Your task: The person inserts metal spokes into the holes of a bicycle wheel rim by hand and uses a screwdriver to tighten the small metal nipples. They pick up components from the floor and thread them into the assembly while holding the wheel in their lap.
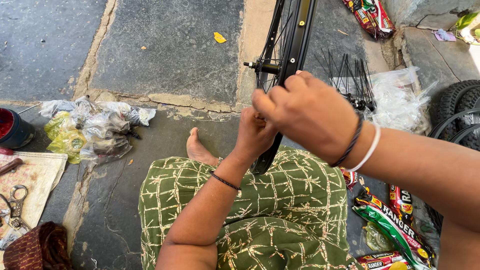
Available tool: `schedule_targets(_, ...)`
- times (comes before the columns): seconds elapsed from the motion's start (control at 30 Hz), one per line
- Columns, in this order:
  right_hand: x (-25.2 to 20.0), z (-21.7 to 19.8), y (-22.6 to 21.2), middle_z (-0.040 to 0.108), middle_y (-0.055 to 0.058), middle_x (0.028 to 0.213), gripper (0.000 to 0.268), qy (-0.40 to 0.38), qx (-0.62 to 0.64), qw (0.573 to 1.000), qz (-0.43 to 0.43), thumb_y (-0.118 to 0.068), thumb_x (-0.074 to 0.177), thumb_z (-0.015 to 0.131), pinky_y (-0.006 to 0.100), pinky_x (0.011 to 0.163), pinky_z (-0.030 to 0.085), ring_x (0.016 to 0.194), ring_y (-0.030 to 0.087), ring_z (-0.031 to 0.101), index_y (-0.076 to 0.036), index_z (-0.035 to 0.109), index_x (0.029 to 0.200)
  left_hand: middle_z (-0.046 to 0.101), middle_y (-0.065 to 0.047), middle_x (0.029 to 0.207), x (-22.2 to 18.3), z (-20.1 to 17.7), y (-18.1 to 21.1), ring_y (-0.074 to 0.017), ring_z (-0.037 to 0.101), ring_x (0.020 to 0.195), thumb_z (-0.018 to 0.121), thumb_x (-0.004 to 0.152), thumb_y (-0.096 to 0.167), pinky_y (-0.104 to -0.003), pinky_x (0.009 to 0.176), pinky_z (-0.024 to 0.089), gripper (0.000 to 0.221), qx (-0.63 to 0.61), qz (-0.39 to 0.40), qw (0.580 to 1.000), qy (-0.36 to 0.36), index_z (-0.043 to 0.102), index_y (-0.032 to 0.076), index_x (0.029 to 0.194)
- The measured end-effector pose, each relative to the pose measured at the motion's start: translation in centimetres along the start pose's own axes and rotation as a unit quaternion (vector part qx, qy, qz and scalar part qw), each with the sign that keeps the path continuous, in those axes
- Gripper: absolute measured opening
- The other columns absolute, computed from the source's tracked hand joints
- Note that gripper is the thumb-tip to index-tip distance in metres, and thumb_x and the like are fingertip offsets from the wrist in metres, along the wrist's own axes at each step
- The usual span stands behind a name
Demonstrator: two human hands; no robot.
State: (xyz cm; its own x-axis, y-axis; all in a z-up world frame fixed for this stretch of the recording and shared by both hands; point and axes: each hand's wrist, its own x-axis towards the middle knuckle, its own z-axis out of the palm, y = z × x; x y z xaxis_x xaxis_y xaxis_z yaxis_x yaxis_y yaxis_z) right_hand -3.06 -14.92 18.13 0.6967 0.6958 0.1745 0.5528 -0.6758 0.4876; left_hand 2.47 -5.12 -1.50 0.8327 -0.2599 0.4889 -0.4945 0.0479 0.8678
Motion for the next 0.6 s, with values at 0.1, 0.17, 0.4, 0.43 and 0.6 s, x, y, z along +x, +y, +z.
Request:
schedule_targets(0.1,-0.1,0.5,-1.1,0.065,0.003,0.08,0.02,0.022,-0.091,0.995,-0.016,-0.024,0.091,0.059,0.042,0.095,0.054,0.08,0.022,0.065,-0.009,0.061,0.105,0.071,-0.016,0.092,-0.2,-0.1,-0.3,-0.0264,0.072,0.085,0.074,0.091,0.015,-0.035,0.072,0.056,0.022,0.014,0.092,0.995,0.036,0.063,-0.001,0.1)
schedule_targets(0.17,-0.2,0.7,-1.2,0.064,0.004,0.081,0.023,0.031,-0.124,0.991,-0.025,-0.026,0.092,0.057,0.042,0.098,0.052,0.081,0.022,0.065,-0.008,0.061,0.106,0.073,-0.015,0.091,-0.2,-0.4,-0.1,-0.0247,0.074,0.083,0.075,0.089,0.017,-0.034,0.072,0.057,0.029,-0.017,0.043,0.999,0.022,0.063,-0.002,0.106)
schedule_targets(0.4,0.1,0.6,-1.1,0.064,0.006,0.08,0.023,0.015,-0.179,0.982,-0.061,-0.028,0.092,0.054,0.041,0.102,0.048,0.08,0.023,0.065,-0.009,0.06,0.104,0.074,-0.015,0.098,0.0,-1.5,1.1,-0.0263,0.074,0.09,0.077,0.087,0.017,-0.036,0.078,0.058,0.035,-0.022,0.057,0.998,0.009,0.063,-0.001,0.114)
schedule_targets(0.43,0.1,0.5,-1.1,0.064,0.006,0.08,0.022,0.014,-0.179,0.982,-0.063,-0.027,0.093,0.054,0.041,0.102,0.048,0.08,0.023,0.065,-0.009,0.06,0.104,0.074,-0.015,0.095,0.0,-1.6,1.2,-0.026,0.074,0.087,0.075,0.089,0.017,-0.035,0.077,0.057,0.033,-0.019,0.038,0.999,-0.002,0.064,0.0,0.114)
schedule_targets(0.6,0.1,0.8,-0.8,0.065,0.005,0.082,0.024,0.036,-0.091,0.994,-0.05,-0.026,0.095,0.055,0.041,0.1,0.046,0.081,0.022,0.064,-0.008,0.06,0.111,0.073,-0.013,0.091,-0.2,-2.3,0.3,-0.0274,0.073,0.087,0.073,0.093,0.014,-0.037,0.077,0.055,0.018,0.005,0.057,0.998,-0.016,0.064,0.004,0.104)
